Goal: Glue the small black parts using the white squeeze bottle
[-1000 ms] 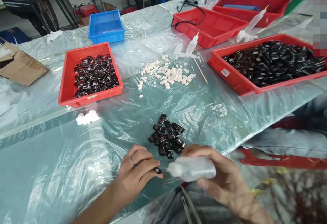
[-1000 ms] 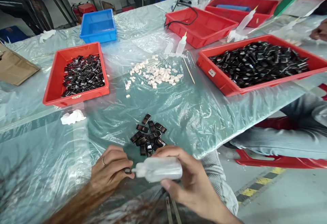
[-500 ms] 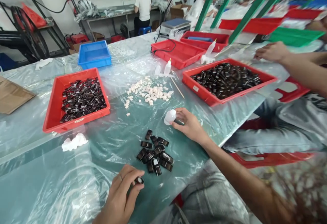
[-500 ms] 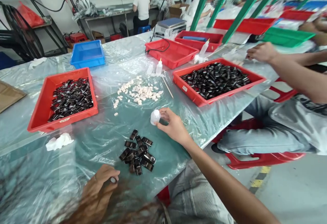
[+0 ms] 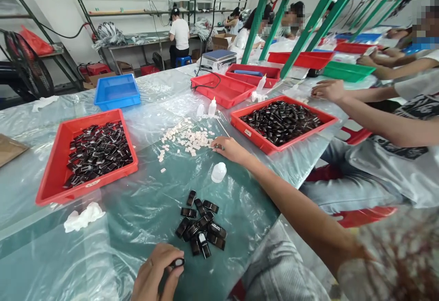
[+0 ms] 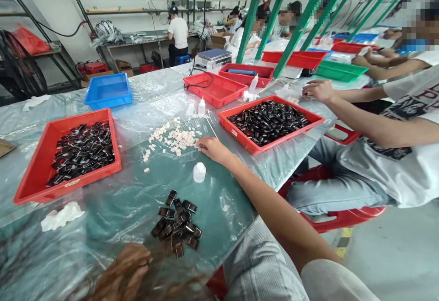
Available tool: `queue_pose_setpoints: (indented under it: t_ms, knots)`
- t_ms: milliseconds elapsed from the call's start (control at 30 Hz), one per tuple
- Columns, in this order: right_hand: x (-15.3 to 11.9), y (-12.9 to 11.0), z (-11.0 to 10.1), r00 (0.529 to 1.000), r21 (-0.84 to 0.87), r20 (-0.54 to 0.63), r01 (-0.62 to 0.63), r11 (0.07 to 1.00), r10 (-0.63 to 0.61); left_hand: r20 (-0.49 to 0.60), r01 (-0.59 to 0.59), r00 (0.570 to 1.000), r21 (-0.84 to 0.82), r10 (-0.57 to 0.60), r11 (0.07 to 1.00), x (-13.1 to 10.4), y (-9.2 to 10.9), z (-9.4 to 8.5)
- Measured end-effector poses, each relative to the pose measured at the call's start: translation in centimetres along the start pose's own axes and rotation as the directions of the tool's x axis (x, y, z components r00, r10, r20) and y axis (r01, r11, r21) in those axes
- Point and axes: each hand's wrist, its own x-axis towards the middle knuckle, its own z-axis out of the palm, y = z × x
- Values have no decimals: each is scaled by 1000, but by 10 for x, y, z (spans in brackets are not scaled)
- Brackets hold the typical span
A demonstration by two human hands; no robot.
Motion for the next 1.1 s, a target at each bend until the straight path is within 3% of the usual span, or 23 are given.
queue_pose_setpoints:
  t_ms: [67, 133, 200, 300, 400, 500, 567, 667, 833, 967, 1100]
  knots:
    - [-1, -5, -1, 999, -5, -36, 3, 1000, -3, -65, 128, 989, -54, -131, 990, 4, 17, 0]
    - [-18, -15, -6, 994, 12, -109, 4, 1000, -3, -64, 178, 981, -101, -185, 979, 11, 32, -1]
    - [-50, -32, -11, 979, 48, -203, 11, 999, -1, -21, 186, 981, -139, -191, 973, 17, 43, -4]
    - [-121, -71, -9, 956, 123, -292, 73, 990, -34, 33, 196, 981, -178, -193, 964, 20, 49, -7]
    - [-195, -119, 16, 948, 251, -152, 310, 917, -279, 53, 184, 983, -181, -177, 966, 21, 51, -8]
    - [-238, -154, 54, 957, 363, -47, 284, 887, -287, 58, 138, 990, -171, -130, 976, 26, 56, -10]
    - [-244, -164, 73, 968, 383, -49, 247, 890, -248, 74, 106, 993, -162, -95, 981, 32, 60, -12]
    - [-237, -164, 83, 976, 420, -96, 218, 881, -196, 79, 79, 995, -164, -67, 983, 38, 66, -14]
    - [-230, -159, 84, 924, 478, -169, 382, 791, -343, 73, 74, 995, -189, -61, 979, 37, 67, -11]
    - [-246, -164, 95, 919, 374, -231, 387, 843, -319, 85, 85, 994, -195, -70, 977, 34, 67, -10]
    - [-260, -165, 108, 924, 390, -248, 371, 843, -292, 53, 145, 989, -236, -136, 961, 32, 70, -7]
